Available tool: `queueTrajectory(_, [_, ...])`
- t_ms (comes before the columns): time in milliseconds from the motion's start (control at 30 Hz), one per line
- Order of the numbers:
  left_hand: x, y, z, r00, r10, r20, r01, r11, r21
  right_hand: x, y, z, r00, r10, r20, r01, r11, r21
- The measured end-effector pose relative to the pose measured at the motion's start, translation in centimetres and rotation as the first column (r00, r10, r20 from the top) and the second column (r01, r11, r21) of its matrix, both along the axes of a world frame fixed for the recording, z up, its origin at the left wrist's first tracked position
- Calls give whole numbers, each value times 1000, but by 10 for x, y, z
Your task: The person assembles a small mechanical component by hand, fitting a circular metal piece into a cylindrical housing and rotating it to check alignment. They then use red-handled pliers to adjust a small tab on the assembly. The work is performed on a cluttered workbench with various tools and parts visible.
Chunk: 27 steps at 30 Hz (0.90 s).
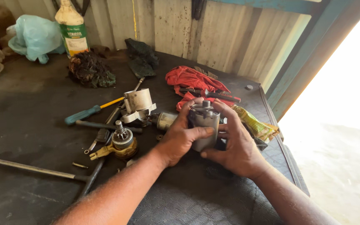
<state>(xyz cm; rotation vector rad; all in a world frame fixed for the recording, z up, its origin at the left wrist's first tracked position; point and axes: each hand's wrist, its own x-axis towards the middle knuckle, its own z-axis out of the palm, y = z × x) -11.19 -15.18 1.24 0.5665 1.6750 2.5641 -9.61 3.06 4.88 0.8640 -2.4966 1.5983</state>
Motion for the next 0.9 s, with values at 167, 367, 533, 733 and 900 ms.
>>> queueTrajectory(167, [-2,-4,1,998,-59,16,58,997,51,3,-2,5,934,-14,-358,90,976,198])
queueTrajectory(367, [-1,-2,1,997,23,-73,-20,999,30,7,-5,10,897,-30,-442,179,937,300])
queueTrajectory(533, [5,-7,6,754,150,-639,-472,801,-369,5,-5,12,937,-102,-334,212,926,311])
queueTrajectory(733, [4,-15,11,645,80,-760,-538,753,-377,3,0,10,857,-2,-516,176,941,289])
queueTrajectory(900, [1,-15,10,738,57,-673,-440,796,-415,3,0,12,893,-59,-446,209,933,294])
